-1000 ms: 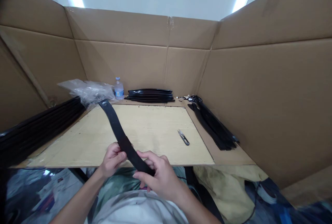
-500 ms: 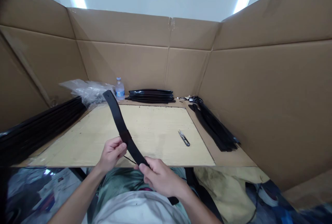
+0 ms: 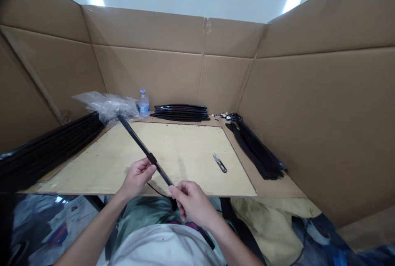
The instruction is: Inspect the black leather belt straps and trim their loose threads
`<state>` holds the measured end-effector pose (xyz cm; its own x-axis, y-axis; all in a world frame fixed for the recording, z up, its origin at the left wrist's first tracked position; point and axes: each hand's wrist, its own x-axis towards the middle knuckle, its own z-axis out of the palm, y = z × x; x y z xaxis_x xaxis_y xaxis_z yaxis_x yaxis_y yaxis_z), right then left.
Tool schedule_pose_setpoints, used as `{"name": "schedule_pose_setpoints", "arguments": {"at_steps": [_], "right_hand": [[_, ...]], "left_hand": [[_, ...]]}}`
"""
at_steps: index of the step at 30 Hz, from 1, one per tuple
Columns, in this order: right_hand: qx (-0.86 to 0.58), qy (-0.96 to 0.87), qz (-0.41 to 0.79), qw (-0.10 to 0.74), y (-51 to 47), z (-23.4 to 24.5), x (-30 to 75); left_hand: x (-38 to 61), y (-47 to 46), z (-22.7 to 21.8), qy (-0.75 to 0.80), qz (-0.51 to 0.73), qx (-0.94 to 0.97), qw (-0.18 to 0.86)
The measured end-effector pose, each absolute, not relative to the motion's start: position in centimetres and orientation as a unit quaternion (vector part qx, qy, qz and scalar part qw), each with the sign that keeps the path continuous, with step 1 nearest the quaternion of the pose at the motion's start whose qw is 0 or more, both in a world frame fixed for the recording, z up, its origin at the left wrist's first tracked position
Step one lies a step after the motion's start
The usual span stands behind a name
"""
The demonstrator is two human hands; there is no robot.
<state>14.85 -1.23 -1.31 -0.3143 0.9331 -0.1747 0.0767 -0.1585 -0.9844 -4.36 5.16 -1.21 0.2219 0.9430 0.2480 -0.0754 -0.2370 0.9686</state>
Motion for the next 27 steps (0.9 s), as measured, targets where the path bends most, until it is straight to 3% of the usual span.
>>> {"name": "schedule_pose_setpoints", "arguments": {"at_steps": [12,27], "right_hand": [[-0.373,-0.499,0.676,0.395,-1.4,-1.3,14.4],[-0.346,-0.547,0.597,0.473,-1.6,-0.7,14.3]], "left_hand": [[-4.8,4.9,-1.8,0.325,0.476,0.616,0.537],[-4.0,4.6,-2.0,0.341,0.539,0.577,0.51]]}}
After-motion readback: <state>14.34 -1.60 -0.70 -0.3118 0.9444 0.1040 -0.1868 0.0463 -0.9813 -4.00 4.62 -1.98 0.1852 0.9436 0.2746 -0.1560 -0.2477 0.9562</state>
